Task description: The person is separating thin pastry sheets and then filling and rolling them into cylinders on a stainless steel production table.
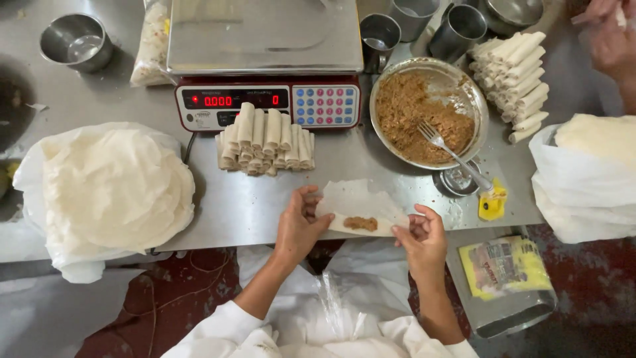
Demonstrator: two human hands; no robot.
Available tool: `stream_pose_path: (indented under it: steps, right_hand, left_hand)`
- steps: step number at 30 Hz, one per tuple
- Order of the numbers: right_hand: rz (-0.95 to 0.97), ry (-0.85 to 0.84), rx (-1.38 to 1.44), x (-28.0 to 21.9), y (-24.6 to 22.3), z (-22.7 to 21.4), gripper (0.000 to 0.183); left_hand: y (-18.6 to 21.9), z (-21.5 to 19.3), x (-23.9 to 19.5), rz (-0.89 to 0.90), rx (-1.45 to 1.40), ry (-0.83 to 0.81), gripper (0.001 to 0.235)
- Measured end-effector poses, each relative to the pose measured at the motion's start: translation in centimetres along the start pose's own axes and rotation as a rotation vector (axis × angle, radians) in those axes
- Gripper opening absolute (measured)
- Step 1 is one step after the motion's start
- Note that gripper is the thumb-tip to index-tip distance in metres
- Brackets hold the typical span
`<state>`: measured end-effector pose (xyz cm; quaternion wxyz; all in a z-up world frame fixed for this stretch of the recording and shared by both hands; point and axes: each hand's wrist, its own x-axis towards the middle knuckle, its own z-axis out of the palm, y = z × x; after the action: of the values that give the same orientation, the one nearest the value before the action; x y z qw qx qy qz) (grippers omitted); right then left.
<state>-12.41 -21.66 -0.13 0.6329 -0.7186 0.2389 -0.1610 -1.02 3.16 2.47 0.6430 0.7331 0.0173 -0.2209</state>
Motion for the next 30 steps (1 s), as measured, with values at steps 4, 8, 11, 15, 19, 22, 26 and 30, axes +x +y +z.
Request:
stream_pose_path:
  steps: [4, 8, 11, 15, 19, 22, 26, 30]
  right_hand:
    - [-0.118, -0.048, -0.159, -1.7, -0.6, 3.2, 0.069]
    - [-0.177, -0.213, -0.361, -1.9, -3.3, 4.9, 0.051]
    - [-0.232, -0.335, -0.492, -0.8, -4.5, 4.0, 0.046]
    - [-0.466, -0.106, -0.718, 3.5, -3.3, -1.4, 0.029]
    - [-0.583, 0.05, -1.205, 7.9, -0.6, -5.9, 0.032]
    - [-0.532, -0.003, -1.319, 7.0, -4.1, -3.8, 0.042]
    - [-0.565, -0.354, -0.914, 3.6, -6.0, 1.1, 0.044]
    - [-0.595, -0.672, -0.784, 5.6, -1.0, 4.8, 0.051]
  left_hand:
    - [-2.4, 3.0, -0.5, 0.318, 0.143, 0.126, 0.049]
    - [-2.6, 5.7, -1.0, 0.676, 0.355, 0.111, 0.026]
    - [-0.2, 5.4, -1.6, 0.94, 0.489, 0.039, 0.027]
    - [-3.8, 5.3, -0.3, 1.048, 0.705, 0.055, 0.044]
    - [-4.9, 5.7, -0.2, 1.136, 0.786, 0.041, 0.067]
    - [-5.4, 6.0, 0.1, 1.124, 0.869, 0.046, 0.075]
    - [-5.4, 6.0, 0.0, 1.11, 0.94, 0.016, 0.079]
    - [-5.6, 5.9, 0.6, 1.105, 0.955, -0.032, 0.079]
